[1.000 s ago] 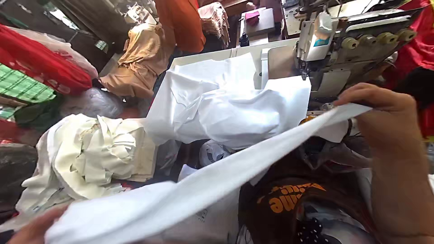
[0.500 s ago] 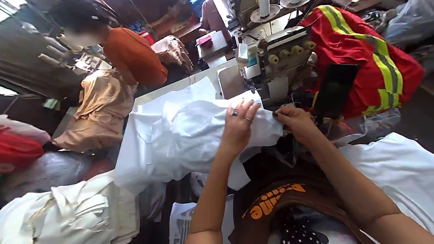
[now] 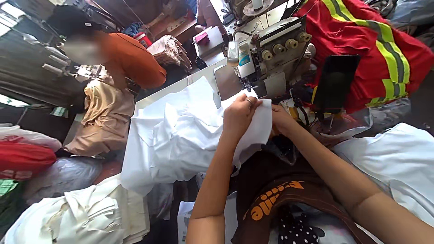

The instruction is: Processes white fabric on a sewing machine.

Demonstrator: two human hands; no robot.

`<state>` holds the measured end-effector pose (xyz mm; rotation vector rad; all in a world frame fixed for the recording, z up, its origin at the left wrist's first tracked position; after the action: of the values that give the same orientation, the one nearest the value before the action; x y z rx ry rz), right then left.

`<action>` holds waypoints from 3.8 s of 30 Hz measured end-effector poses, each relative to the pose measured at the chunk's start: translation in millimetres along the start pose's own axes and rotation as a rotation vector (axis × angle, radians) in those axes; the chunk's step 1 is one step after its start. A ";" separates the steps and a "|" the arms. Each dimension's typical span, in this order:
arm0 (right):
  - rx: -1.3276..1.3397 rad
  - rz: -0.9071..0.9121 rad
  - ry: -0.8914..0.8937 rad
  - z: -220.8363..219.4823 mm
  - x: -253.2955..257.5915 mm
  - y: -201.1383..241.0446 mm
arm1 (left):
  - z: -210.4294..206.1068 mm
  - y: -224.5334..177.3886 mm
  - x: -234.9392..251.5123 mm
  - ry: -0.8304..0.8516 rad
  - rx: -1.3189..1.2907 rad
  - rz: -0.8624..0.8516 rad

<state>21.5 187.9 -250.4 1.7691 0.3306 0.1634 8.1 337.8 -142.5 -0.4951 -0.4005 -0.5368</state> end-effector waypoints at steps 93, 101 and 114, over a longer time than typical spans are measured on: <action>-0.578 0.415 -0.195 -11.9 35.4 2.7 | -40.8 162.2 97.6 0.119 0.205 0.646; -0.560 0.376 -0.082 -24.4 31.5 39.3 | 36.5 141.8 4.6 -0.449 0.424 0.677; -0.956 0.357 -0.090 -9.9 7.3 31.8 | 5.6 3.5 -58.1 -0.446 -0.429 0.279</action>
<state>29.8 193.2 -217.8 0.8633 -0.1357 0.4171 -37.0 365.7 -167.1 -1.0770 -0.6330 -0.2337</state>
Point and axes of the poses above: each hand's wrist, its own x-axis towards the middle knuckle, its own z-axis out of the back of the hand, y = z × x, the point moved 3 cm from there along x, towards the middle knuckle, and after that the axes turned 4 degrees about y, right-handed, at the moved point
